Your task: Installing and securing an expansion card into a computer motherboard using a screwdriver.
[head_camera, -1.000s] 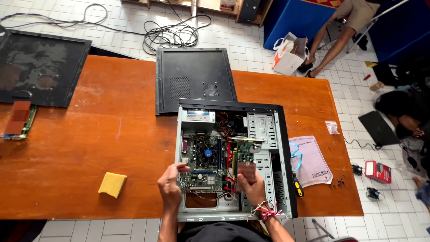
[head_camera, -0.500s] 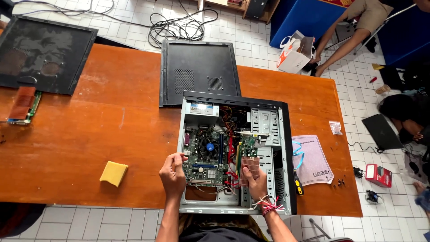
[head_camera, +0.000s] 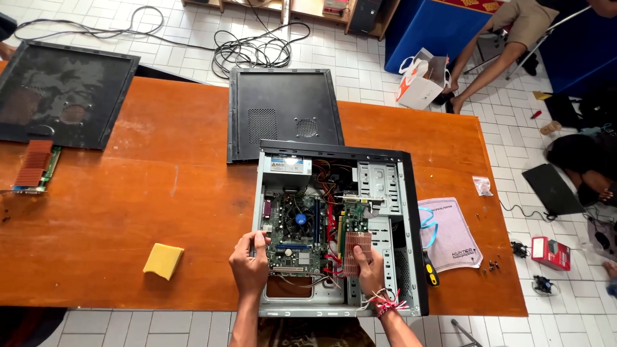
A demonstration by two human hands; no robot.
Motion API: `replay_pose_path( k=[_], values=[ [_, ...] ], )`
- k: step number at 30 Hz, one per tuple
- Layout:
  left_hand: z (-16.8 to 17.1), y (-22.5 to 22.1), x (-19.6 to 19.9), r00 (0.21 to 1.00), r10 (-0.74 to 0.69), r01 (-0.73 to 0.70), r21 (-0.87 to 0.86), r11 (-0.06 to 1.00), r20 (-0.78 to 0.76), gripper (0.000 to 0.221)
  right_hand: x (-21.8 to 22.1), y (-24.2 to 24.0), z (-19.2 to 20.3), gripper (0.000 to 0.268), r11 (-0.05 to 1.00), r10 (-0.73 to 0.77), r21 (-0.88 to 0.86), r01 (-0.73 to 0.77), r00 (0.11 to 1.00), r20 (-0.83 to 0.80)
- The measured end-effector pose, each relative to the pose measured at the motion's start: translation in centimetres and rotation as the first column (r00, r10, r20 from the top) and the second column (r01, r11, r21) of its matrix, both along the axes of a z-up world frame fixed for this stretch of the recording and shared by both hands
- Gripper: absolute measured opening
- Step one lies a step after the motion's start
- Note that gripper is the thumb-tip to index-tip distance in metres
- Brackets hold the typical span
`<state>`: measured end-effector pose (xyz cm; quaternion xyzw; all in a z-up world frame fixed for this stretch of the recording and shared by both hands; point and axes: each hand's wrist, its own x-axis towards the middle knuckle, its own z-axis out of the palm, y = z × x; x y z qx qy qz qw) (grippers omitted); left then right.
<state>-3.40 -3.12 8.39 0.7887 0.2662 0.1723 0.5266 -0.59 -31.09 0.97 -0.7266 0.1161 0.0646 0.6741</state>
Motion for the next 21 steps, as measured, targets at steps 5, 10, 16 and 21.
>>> replay_pose_path(
  k=[5,10,16,21],
  values=[
    [-1.0,-0.1,0.0,0.998,-0.05,0.048,0.066,0.997,0.026,0.027,0.0,0.3,0.5,0.049,1.0,-0.001,-0.029,0.001,1.0,0.002],
    [-2.1,-0.2,0.0,0.991,-0.112,0.096,0.185,0.978,0.075,0.026,-0.2,0.5,1.4,0.054,0.993,0.005,-0.117,-0.005,1.0,-0.006],
    [-1.6,-0.1,0.4,0.988,-0.133,0.117,0.182,0.976,0.081,0.022,0.2,0.9,2.0,0.053,1.0,-0.028,-0.004,0.028,0.998,-0.051],
    [-2.3,0.0,0.2,0.994,-0.105,0.107,0.126,0.986,-0.019,0.027,0.0,0.7,1.7,0.066,1.0,-0.001,-0.022,-0.002,0.989,-0.145]
  ],
)
